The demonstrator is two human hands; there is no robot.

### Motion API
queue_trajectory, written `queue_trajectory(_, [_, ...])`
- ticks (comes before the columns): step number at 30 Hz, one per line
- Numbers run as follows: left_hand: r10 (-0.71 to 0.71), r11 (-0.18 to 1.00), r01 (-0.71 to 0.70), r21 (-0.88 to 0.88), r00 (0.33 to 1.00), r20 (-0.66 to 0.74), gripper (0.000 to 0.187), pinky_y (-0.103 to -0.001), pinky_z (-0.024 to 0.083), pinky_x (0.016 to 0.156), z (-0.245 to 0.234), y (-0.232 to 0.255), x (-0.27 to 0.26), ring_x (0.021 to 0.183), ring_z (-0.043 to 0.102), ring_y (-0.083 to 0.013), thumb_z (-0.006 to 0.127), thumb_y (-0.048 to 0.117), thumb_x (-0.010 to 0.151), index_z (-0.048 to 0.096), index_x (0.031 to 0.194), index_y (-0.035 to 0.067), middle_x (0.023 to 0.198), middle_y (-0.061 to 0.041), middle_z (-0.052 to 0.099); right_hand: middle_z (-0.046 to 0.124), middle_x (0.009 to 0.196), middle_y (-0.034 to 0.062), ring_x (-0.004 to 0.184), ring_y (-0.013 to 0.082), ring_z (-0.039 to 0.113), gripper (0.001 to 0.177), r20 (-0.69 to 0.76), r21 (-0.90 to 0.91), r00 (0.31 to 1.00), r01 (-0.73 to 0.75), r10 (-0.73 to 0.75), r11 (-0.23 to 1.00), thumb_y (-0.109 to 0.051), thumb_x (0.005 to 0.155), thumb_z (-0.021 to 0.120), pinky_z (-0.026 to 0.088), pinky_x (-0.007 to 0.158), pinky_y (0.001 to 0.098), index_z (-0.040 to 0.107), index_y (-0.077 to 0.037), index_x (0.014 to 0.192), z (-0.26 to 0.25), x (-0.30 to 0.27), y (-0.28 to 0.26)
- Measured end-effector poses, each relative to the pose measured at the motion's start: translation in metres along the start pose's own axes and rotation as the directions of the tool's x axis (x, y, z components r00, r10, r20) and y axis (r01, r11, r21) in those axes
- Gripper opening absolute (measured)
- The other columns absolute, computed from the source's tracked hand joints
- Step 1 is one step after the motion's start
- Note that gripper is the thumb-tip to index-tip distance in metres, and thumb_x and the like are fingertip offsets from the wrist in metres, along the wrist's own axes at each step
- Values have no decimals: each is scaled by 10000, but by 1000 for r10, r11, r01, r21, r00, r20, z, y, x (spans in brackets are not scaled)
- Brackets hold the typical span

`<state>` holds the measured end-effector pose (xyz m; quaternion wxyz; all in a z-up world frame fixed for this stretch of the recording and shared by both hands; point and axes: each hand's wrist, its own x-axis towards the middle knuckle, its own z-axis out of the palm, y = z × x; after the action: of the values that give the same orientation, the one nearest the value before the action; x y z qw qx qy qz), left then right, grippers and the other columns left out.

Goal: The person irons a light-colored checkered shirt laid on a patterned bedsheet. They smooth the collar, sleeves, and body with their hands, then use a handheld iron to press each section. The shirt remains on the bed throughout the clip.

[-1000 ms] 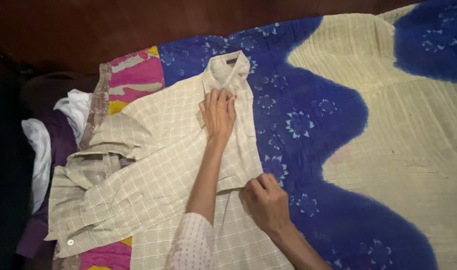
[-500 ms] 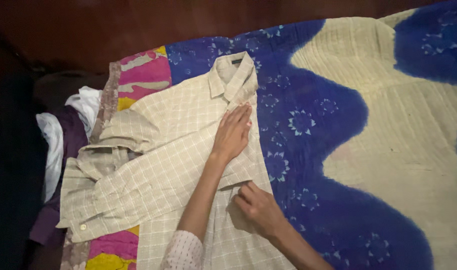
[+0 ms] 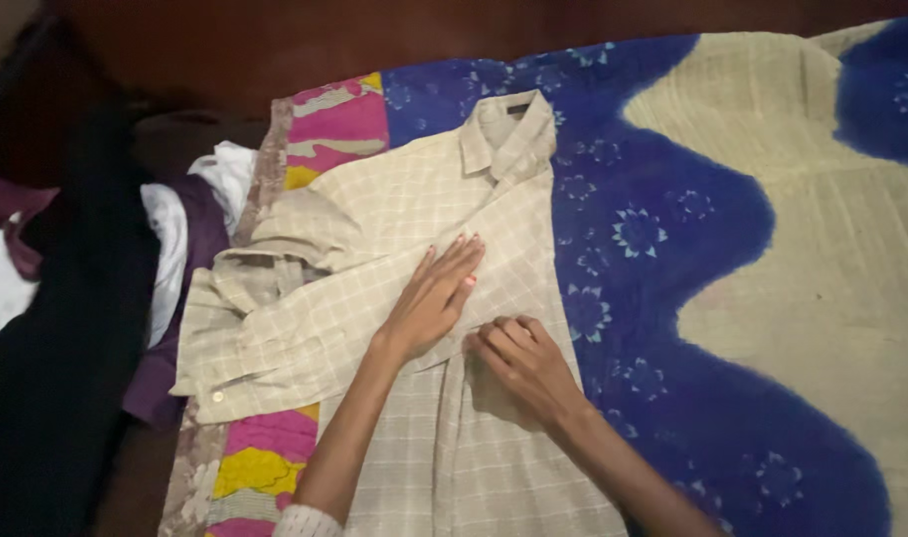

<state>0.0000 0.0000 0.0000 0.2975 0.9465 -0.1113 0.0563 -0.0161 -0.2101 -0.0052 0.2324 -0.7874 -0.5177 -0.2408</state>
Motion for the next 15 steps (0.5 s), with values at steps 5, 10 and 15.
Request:
queue_trajectory(5, [86, 992, -86, 96, 996, 2, 529, -484, 123, 1265, 17, -32, 5, 1564, 252, -231, 354, 303, 1090, 384, 1588, 128, 1671, -82, 343, 617, 874, 53, 864, 219, 596, 165, 109, 167, 994, -35, 17, 985, -75, 766, 792, 508, 751, 374, 690, -72, 896, 20, -2, -5])
queue_trajectory(10, [126, 972, -116, 207, 991, -35, 555, -460, 144, 1272, 28, -42, 1, 1572, 256, -215, 360, 311, 1081, 346, 1609, 139, 1688, -55, 323, 593, 848, 77, 836, 247, 584, 267, 123, 203, 992, -12, -13, 979, -73, 649, 778, 534, 711, 366, 685, -40, 897, 23, -19, -6])
queue_trajectory(15, [107, 961, -91, 263, 993, -47, 626, -462, 142, 1269, 28, -35, 1, 1564, 236, -218, 405, 436, 1067, 336, 1608, 129, 1687, -64, 299, 605, 935, 79, 910, 250, 611, 352, 181, 120, 982, -66, 44, 991, -65, 612, 764, 544, 764, 356, 674, -31, 950, 16, -23, -8])
